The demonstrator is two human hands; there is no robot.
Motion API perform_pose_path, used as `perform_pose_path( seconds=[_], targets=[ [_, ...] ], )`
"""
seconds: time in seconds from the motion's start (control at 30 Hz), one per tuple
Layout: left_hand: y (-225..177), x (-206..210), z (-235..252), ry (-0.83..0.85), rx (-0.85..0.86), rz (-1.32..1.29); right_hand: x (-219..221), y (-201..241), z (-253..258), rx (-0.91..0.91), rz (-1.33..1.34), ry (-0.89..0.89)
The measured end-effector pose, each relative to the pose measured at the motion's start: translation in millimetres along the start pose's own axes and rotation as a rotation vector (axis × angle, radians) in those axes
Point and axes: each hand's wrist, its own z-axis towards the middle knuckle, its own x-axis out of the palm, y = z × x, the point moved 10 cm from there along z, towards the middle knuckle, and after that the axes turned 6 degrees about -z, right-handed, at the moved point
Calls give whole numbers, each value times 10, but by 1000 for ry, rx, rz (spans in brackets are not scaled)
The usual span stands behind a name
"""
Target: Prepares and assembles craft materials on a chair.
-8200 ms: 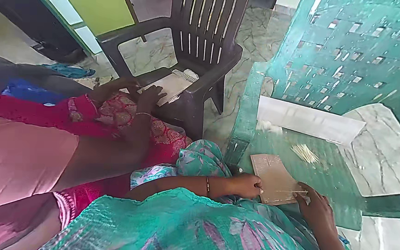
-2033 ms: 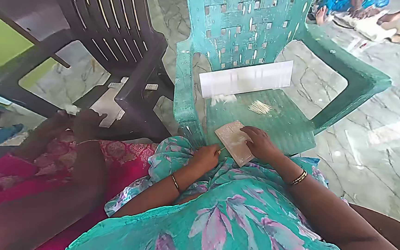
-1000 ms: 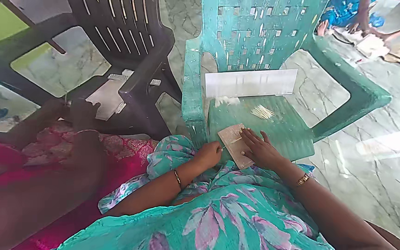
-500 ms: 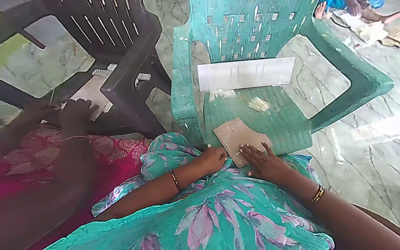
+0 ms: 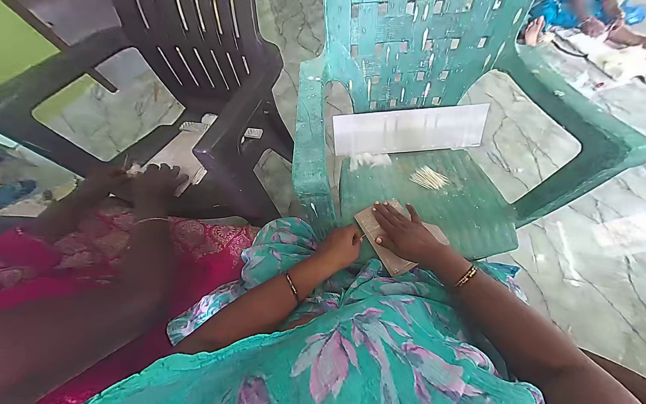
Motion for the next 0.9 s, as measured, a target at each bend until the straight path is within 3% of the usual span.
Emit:
perform_pose_path(
  seconds=[0.1,0.23,0.4,0.47,0.53,0.67,0.8,0.9],
  targets=[
    [-12,38,-12,25,16,25,111,22,-48,19,14,97],
    [-69,191,-58,128,64,34,210,61,-475,-20,10,178],
    [-108,343,-76,195,121,17,256,30,-947,-74,30,161],
    [-88,315,-73,172,118,-15,173,-48,-1008,-62,47,47],
    [-53,245,-61,115,108,-52,58,-120,-969,-27,80,-56],
    [-48,67,-29,4,82,-56,-81,-106,-572,29,56,-69],
    [-72,30,14,-4,41,30,-20,34,-99,-22,9,-41],
    [-56,50,19,-3,30,51,111,85,-27,-9,11,50]
  ],
)
